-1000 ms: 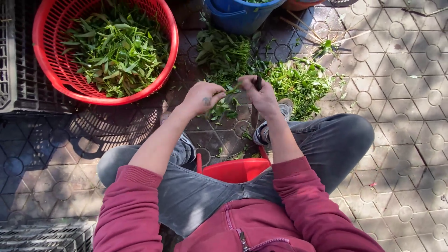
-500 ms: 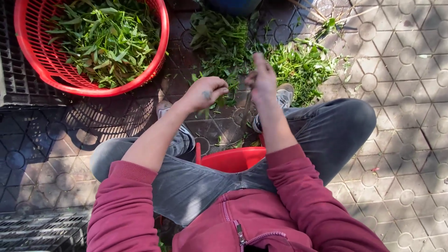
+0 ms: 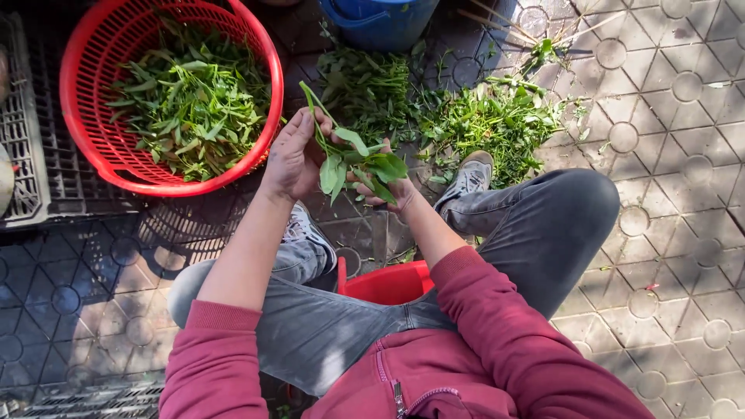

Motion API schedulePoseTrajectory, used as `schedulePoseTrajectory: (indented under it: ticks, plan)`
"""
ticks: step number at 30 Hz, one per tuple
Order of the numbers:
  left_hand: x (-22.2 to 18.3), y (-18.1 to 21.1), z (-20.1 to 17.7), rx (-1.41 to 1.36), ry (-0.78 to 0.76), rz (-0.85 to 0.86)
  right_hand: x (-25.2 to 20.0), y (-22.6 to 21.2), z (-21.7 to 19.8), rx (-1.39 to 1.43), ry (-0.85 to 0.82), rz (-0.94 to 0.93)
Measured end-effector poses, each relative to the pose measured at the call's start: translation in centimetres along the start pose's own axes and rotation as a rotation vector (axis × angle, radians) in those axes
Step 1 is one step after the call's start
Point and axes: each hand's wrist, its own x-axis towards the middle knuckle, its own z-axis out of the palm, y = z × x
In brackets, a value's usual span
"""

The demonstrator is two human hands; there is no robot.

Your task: The person is sitting and trimming the stems of leafy greens using a small knife, then placing the cleaned greens into a red plastic basket.

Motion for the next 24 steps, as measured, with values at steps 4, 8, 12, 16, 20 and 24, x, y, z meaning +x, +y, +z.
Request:
schedulePoseTrajectory:
  ticks: [4, 8, 12, 16, 20, 24]
  plan:
    - [0.4, 0.2, -3.3, 0.020, 0.029, 0.038, -0.6, -1.8, 1.5, -0.203, 0.173, -0.172]
    - [-2.8, 4.8, 0.3, -0.012, 0.100, 0.144, -0.8, -2.5, 3.4, -0.462, 0.406, -0.385]
    - [-5.1, 10.7, 2.9, 0.114, 0.190, 0.312, -0.7, -3.6, 3.0, -0.740, 0.495, -0.618]
    - [-3.6, 10.6, -0.7, 0.509, 0.230, 0.439, -1.6, -4.3, 5.2, -1.028, 0.504, -0.682]
    - [-2.0, 5.4, 0.1, 1.293, -0.039, 0.592, -2.2, -4.0, 9.9, -1.198, 0.428, -0.683]
    - [-1.3, 1.8, 0.4, 1.713, -0.183, 0.265, -2.9, -4.2, 10.8, -1.191, 0.377, -0.669]
